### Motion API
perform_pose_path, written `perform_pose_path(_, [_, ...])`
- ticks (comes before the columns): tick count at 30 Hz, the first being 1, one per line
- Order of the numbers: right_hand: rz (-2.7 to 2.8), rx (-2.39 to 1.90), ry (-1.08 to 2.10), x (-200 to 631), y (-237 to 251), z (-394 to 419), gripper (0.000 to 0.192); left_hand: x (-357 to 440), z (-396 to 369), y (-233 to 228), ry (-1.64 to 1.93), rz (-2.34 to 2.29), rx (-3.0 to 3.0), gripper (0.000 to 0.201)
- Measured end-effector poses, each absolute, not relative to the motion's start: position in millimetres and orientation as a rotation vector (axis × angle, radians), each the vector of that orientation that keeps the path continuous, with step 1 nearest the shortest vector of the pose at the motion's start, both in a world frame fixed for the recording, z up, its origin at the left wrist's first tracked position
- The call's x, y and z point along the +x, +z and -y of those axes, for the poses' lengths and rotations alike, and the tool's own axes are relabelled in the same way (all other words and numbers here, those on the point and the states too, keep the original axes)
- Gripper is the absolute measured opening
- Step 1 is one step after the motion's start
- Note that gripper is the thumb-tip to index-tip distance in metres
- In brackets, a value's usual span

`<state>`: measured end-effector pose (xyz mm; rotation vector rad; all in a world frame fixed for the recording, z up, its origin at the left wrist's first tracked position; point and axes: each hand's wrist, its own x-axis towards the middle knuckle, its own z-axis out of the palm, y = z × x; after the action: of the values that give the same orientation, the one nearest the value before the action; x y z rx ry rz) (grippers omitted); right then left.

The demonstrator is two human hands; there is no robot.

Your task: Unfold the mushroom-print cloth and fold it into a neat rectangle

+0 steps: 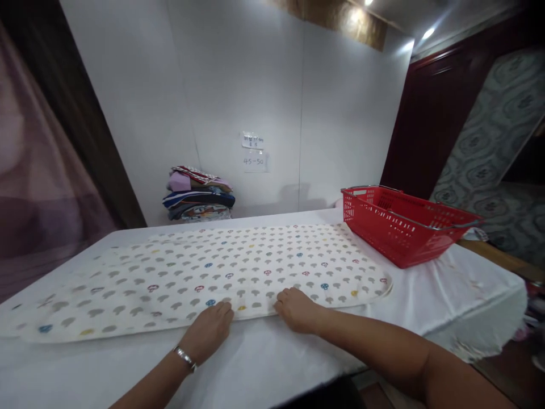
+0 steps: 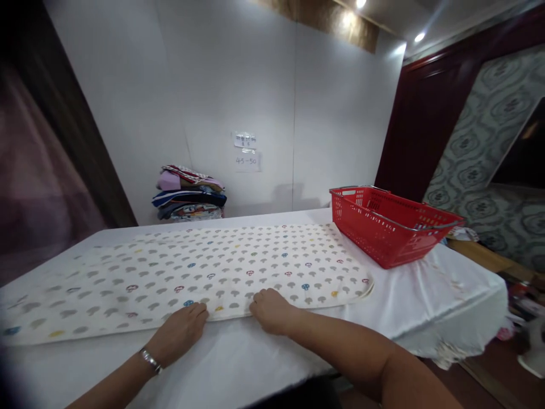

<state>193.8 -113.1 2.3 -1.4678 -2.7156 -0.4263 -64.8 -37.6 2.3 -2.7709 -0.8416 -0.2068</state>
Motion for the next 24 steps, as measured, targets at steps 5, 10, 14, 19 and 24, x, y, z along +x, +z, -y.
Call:
perform_pose_path(5, [2.784,-1.483,-0.235,190,2,118,0.013,-76,44,-4,-0.294,0.772,-2.801,0.027])
perform_pose_path(10, [2.707,-1.597,-0.003,187,5,116,0.018,-70,48,-7,-0.275,0.858,-2.803,0.03])
perform_pose_path(14, [2.621,-1.656,0.08,188,8,119,0.021,-51,50,-7,-0.32,0.771,-2.832,0.029])
perform_pose_path(19, [2.571,-1.608,-0.139,196,-5,128,0.01,-25,47,-15,-0.395,0.653,-2.863,0.025])
perform_pose_path(24, [2.508,-1.636,-0.289,210,-18,140,0.011,-25,42,-19,-0.501,0.707,-2.96,0.022])
